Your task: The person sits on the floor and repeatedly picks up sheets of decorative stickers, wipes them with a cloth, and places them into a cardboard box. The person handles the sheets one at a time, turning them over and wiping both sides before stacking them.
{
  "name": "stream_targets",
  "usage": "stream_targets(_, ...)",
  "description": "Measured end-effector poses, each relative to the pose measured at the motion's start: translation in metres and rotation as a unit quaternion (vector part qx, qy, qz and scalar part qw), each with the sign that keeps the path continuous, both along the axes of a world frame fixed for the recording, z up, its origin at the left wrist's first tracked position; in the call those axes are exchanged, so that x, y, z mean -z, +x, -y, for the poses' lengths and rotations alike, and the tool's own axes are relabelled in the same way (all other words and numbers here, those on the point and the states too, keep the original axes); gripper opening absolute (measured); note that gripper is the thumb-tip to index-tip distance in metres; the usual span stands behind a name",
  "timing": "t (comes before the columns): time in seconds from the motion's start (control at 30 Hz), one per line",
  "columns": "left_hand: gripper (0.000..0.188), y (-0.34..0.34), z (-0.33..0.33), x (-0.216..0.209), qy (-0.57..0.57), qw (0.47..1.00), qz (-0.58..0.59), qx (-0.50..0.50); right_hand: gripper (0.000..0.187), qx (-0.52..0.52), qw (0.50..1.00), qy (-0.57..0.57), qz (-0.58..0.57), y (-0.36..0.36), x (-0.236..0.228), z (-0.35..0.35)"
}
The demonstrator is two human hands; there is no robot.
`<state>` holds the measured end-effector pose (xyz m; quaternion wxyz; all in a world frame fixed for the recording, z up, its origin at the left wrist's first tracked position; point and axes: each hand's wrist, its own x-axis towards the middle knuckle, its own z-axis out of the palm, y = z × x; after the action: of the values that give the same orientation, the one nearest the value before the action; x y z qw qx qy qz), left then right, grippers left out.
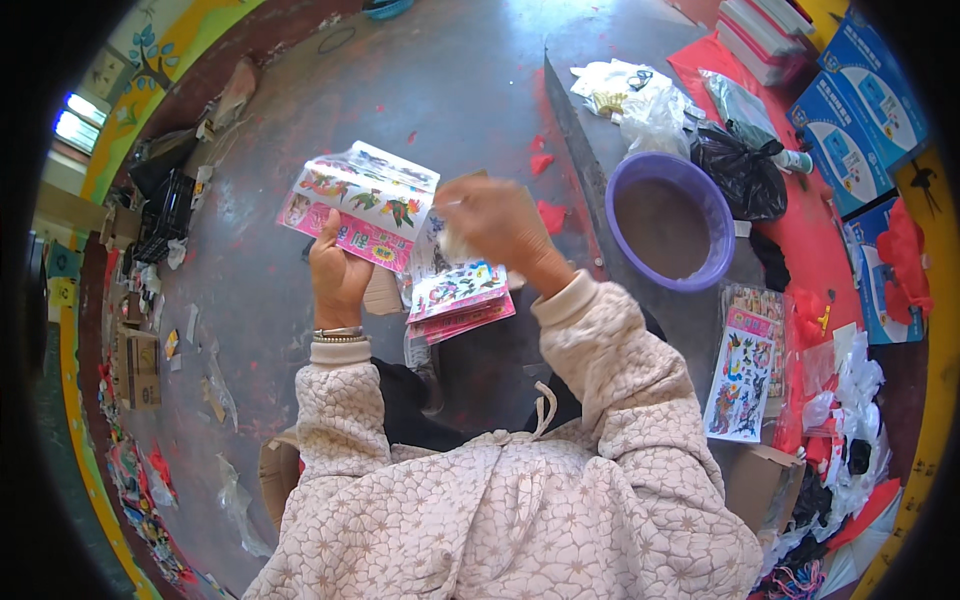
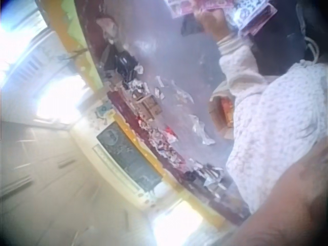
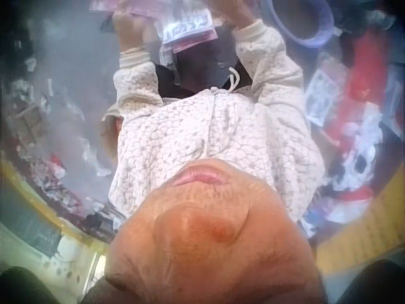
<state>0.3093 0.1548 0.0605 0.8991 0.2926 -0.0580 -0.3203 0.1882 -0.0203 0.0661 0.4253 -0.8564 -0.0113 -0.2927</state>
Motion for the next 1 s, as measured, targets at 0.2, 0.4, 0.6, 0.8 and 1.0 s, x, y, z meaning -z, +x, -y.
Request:
stream_targets(0.2, 0.037, -0.024, 0.023, 0.006, -0.038, 0.991, -0.059, 0.115, 0.015, 0.089, 0.945, 0.299, 0.097, 0.018, -0.016, -0.025)
stream_targets(0.4, 0.044, 0.000, 0.000, 0.012, -0.128, 0.983, -0.073, 0.107, 0.021, -0.029, 0.997, -0.037, 0.057, 0.014, 0.011, -0.064)
stream_targets(0.6, 0.043, 0.017, -0.029, -0.009, -0.161, 0.985, -0.010, 0.063, 0.025, 0.005, 0.912, 0.323, -0.251, 0.007, 0.057, -0.020)
stream_targets(0.8, 0.041, 0.009, -0.033, -0.007, -0.219, 0.967, 0.011, 0.127, 0.079, -0.354, 0.516, 0.775, -0.087, 0.002, 0.029, -0.011)
stream_targets(1.0, 0.042, 0.011, -0.050, 0.009, -0.160, 0.973, 0.072, 0.152, 0.061, -0.189, 0.583, 0.788, 0.061, 0.001, -0.006, -0.006)
